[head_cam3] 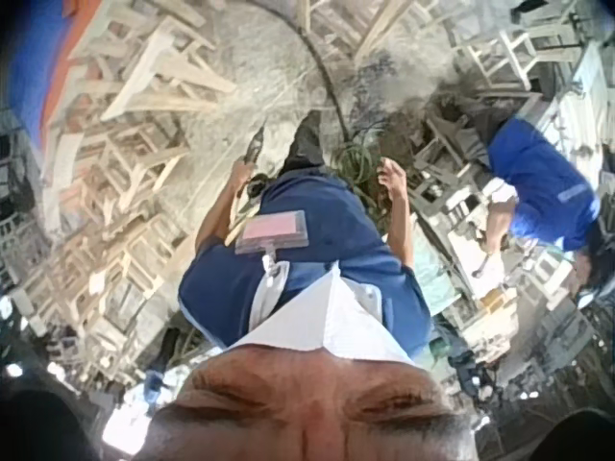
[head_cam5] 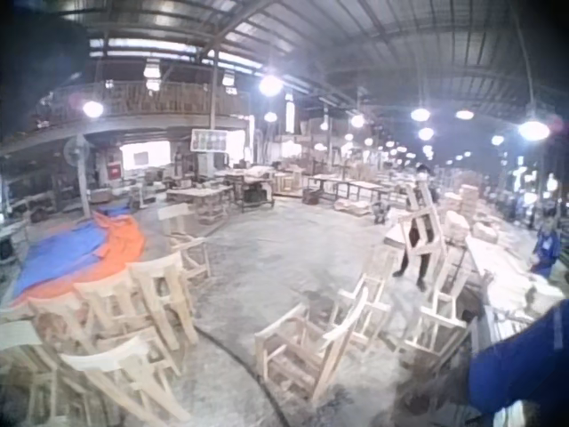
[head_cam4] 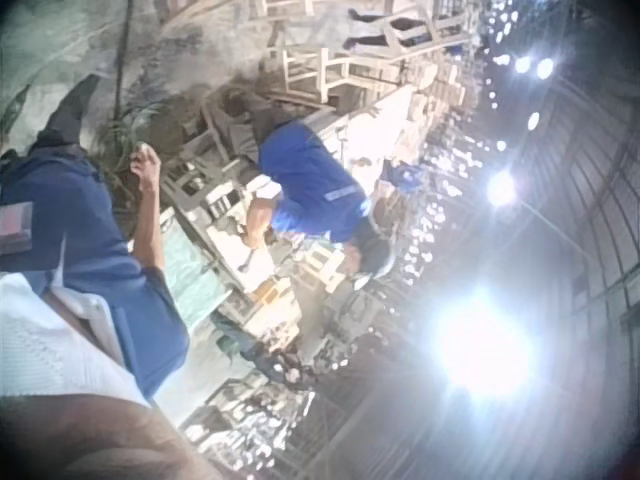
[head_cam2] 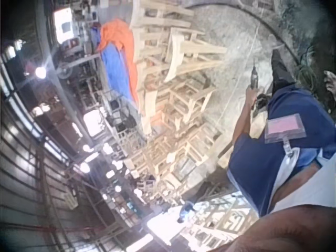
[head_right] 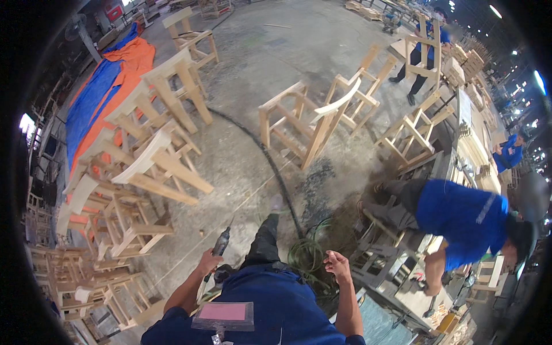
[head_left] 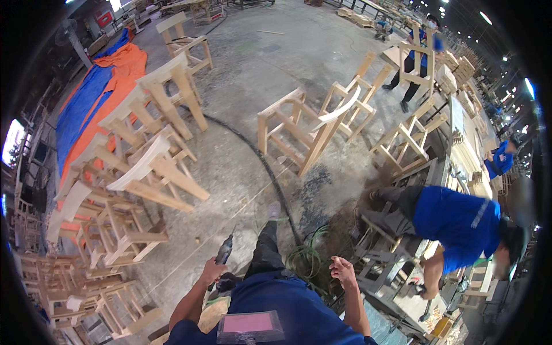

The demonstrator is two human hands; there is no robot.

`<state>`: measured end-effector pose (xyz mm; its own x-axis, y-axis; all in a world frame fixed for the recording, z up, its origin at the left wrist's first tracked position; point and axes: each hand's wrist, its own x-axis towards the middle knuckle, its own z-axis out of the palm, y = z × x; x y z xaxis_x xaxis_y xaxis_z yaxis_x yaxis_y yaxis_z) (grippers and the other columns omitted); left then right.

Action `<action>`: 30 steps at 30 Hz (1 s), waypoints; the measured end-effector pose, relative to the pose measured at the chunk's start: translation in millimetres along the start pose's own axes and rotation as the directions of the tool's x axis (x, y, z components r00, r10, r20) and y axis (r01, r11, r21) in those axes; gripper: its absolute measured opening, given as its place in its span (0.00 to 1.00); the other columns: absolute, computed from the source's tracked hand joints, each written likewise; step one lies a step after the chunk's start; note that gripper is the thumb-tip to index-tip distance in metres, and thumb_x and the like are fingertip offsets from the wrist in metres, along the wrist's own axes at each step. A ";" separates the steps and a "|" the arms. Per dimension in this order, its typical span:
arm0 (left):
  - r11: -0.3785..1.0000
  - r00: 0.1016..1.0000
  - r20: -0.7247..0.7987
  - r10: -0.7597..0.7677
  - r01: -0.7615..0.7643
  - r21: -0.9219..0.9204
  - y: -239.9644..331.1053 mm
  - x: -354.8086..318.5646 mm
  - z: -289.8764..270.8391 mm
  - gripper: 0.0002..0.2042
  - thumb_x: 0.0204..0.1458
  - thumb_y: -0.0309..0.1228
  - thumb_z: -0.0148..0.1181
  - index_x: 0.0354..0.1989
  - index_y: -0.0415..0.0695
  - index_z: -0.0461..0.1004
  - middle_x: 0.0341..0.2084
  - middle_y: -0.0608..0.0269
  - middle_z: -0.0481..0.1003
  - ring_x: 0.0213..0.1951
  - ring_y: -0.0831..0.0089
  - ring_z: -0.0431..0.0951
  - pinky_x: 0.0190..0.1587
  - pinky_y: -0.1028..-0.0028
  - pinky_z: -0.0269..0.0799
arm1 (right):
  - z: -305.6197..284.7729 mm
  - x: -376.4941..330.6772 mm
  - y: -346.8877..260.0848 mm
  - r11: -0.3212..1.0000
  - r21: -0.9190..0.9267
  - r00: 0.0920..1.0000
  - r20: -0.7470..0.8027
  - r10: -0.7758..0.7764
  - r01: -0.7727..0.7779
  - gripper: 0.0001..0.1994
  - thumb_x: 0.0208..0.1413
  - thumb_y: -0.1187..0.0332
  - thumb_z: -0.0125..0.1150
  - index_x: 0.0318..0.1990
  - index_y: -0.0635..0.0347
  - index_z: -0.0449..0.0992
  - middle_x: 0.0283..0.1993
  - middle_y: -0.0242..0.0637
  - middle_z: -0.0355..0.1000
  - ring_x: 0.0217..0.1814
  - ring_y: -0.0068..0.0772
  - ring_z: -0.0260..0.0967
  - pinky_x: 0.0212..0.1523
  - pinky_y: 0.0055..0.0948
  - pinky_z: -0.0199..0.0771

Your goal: The person assembles wooden chair frames in a factory setting. They use a pneumatic drill to drive screws into pre-drilled holes, joining various wooden components together. The person handles multiple chair frames, positioning them on a workbench and moving them to a stacking area after assembly.

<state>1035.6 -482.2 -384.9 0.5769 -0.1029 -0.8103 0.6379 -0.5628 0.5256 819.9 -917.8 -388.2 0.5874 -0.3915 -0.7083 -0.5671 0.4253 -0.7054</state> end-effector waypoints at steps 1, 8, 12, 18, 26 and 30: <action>1.000 1.000 -0.005 -0.013 0.013 0.003 10.2 19.6 1.6 0.24 0.43 0.31 0.66 0.50 0.39 0.70 0.15 0.63 0.68 0.12 0.74 0.68 0.12 0.70 0.64 | -0.3 27.5 -13.0 0.998 -0.034 0.999 -0.015 -0.052 0.052 0.18 0.66 0.58 0.55 0.52 0.65 0.74 0.35 0.39 0.77 0.28 0.25 0.74 0.29 0.26 0.76; 0.994 0.988 -0.104 -0.111 0.110 -0.020 127.0 176.9 17.4 0.16 0.41 0.28 0.64 0.38 0.35 0.71 0.15 0.60 0.69 0.12 0.70 0.69 0.13 0.65 0.65 | 31.9 224.6 -201.1 0.977 -0.116 0.975 -0.108 -0.194 0.181 0.19 0.67 0.60 0.54 0.54 0.67 0.73 0.33 0.37 0.75 0.31 0.25 0.73 0.33 0.25 0.76; 0.968 0.972 -0.072 -0.225 0.215 -0.127 160.4 204.0 10.4 0.16 0.41 0.27 0.62 0.38 0.36 0.69 0.14 0.61 0.66 0.11 0.70 0.67 0.12 0.65 0.64 | 48.8 286.4 -334.2 0.798 -0.303 0.850 0.093 -0.519 0.520 0.19 0.68 0.57 0.51 0.50 0.67 0.73 0.35 0.41 0.78 0.35 0.26 0.76 0.38 0.27 0.76; 0.953 0.950 -0.186 -0.252 0.210 -0.218 214.8 242.5 1.4 0.21 0.40 0.27 0.62 0.45 0.36 0.67 0.14 0.62 0.66 0.10 0.71 0.65 0.11 0.68 0.62 | 100.4 394.5 -496.2 0.179 -0.697 0.619 0.453 -0.642 0.695 0.13 0.64 0.61 0.51 0.39 0.61 0.75 0.31 0.49 0.78 0.36 0.55 0.78 0.38 0.45 0.76; 0.885 0.917 -0.246 -0.314 0.189 -0.427 274.9 255.2 49.0 0.23 0.39 0.29 0.65 0.45 0.35 0.69 0.17 0.59 0.70 0.12 0.70 0.69 0.11 0.68 0.65 | 82.4 621.9 -518.3 -0.573 -0.387 0.690 0.463 0.557 0.723 0.05 0.43 0.73 0.59 0.28 0.61 0.79 0.29 0.46 0.77 0.32 0.53 0.78 0.33 0.50 0.76; 0.809 0.851 -0.239 -0.467 0.303 -0.503 295.9 232.8 78.8 0.24 0.39 0.30 0.67 0.47 0.34 0.69 0.18 0.59 0.71 0.14 0.71 0.70 0.12 0.67 0.66 | 85.4 661.8 -494.7 -0.458 0.053 0.400 0.406 0.822 0.887 0.12 0.54 0.70 0.51 0.39 0.67 0.80 0.45 0.50 0.78 0.50 0.49 0.75 0.52 0.41 0.75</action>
<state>1318.5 -737.3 -438.4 0.3152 0.3717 -0.8732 0.9477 -0.0741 0.3105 1538.5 -1317.5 -505.6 0.0036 0.5245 -0.8514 0.8118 -0.4987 -0.3038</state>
